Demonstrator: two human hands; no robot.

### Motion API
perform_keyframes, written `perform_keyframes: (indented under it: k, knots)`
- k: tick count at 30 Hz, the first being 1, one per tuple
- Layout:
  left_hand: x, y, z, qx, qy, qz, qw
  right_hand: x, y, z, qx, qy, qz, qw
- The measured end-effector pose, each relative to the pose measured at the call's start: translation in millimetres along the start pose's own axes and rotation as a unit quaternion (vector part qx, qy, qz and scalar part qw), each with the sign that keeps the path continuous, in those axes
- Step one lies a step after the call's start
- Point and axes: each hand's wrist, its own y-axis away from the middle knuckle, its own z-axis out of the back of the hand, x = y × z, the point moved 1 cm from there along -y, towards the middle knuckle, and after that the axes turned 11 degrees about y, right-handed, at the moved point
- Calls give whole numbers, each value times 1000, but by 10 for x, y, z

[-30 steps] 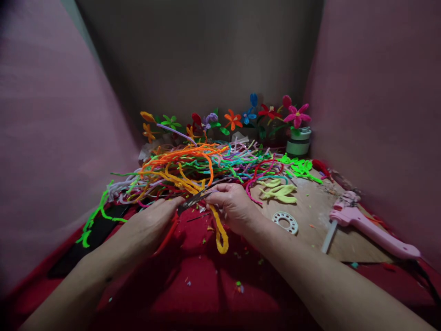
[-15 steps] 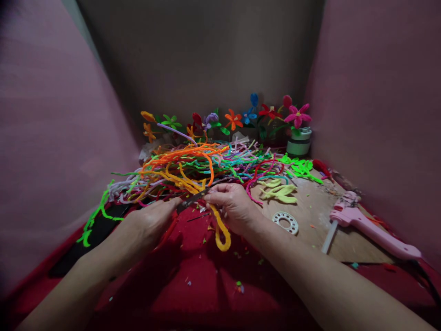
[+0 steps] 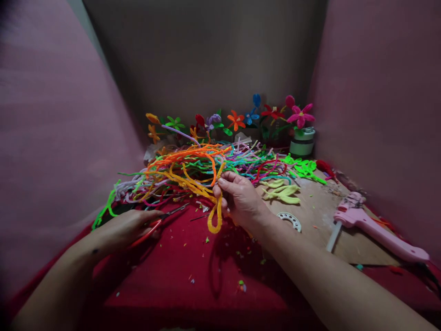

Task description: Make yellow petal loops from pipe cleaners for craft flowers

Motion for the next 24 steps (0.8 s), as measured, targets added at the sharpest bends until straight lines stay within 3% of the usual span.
perform_keyframes:
  k: [3,7,9,10,11,13,15,16,17,19,22,24]
  knots:
    - [-115,-141,-9,-28,27,-20,999,-5,7,-3,14,-17,2,1000]
    - [-412,-241,-7,-138,112,-21,984,19,22,-31,-4,-31,9,999]
    - [-654,-251,-51,-127,212,-29,969,32,33,-46,-12,-26,15,999]
    - [-789,-257,-93,-68,296,-36,952,35,39,-52,-12,-20,20,1000]
    - [-921,-267,-144,2,396,-27,918,35,46,-56,-8,-12,25,1000]
    - [-1148,-303,-241,94,599,6,795,26,57,-59,-2,10,33,999]
    - [-1298,-364,-320,145,719,28,679,12,59,-55,-6,27,48,998]
    - [-1341,-401,-352,154,752,36,639,5,55,-50,-13,30,56,998]
    - [-1364,-440,-380,150,771,44,618,-2,48,-45,-24,31,66,997]
    - [-1362,-514,-422,94,782,45,615,-12,30,-34,-57,33,84,994]
    - [-1309,-591,-460,-39,758,11,651,-30,8,-24,-109,64,96,987]
    - [-1280,-612,-470,-91,735,-15,671,-49,7,-28,-128,99,87,983]
